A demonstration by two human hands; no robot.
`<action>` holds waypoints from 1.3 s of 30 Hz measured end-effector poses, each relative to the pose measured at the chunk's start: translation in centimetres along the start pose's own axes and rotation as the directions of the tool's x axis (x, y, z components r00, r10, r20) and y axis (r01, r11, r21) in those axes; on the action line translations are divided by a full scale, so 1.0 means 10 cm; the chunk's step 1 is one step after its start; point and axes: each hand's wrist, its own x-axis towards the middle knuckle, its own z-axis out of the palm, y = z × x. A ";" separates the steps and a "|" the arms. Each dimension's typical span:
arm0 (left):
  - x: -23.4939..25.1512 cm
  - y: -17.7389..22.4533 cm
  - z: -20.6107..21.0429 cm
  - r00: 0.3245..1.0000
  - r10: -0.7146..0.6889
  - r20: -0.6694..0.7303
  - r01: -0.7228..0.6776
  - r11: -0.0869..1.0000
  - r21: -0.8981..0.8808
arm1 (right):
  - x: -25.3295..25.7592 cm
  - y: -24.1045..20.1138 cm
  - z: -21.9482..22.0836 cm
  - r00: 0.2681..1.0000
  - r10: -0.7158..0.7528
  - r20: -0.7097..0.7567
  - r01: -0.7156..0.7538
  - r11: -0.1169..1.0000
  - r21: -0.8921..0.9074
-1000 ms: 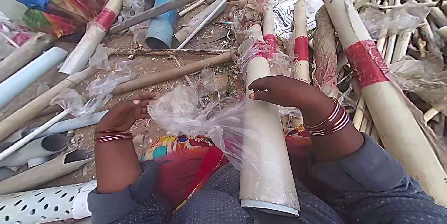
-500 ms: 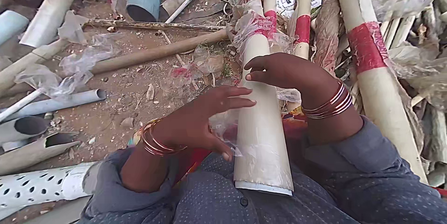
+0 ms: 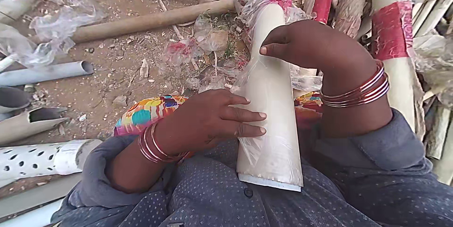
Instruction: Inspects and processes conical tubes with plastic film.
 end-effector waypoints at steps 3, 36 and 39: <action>-0.19 0.04 -0.05 0.998 -0.054 -0.041 0.056 0.997 0.050 | -0.02 0.01 -0.01 1.000 0.008 -0.010 -0.008 1.000 -0.014; 0.59 -0.74 0.34 0.448 -0.845 0.293 0.866 0.328 -0.378 | 0.26 0.22 0.30 0.992 0.022 -0.121 0.002 0.981 0.196; 0.53 -0.77 0.25 0.496 -0.828 0.260 0.854 0.413 -0.316 | 0.32 0.24 0.38 0.996 -0.039 -0.085 0.052 0.987 0.153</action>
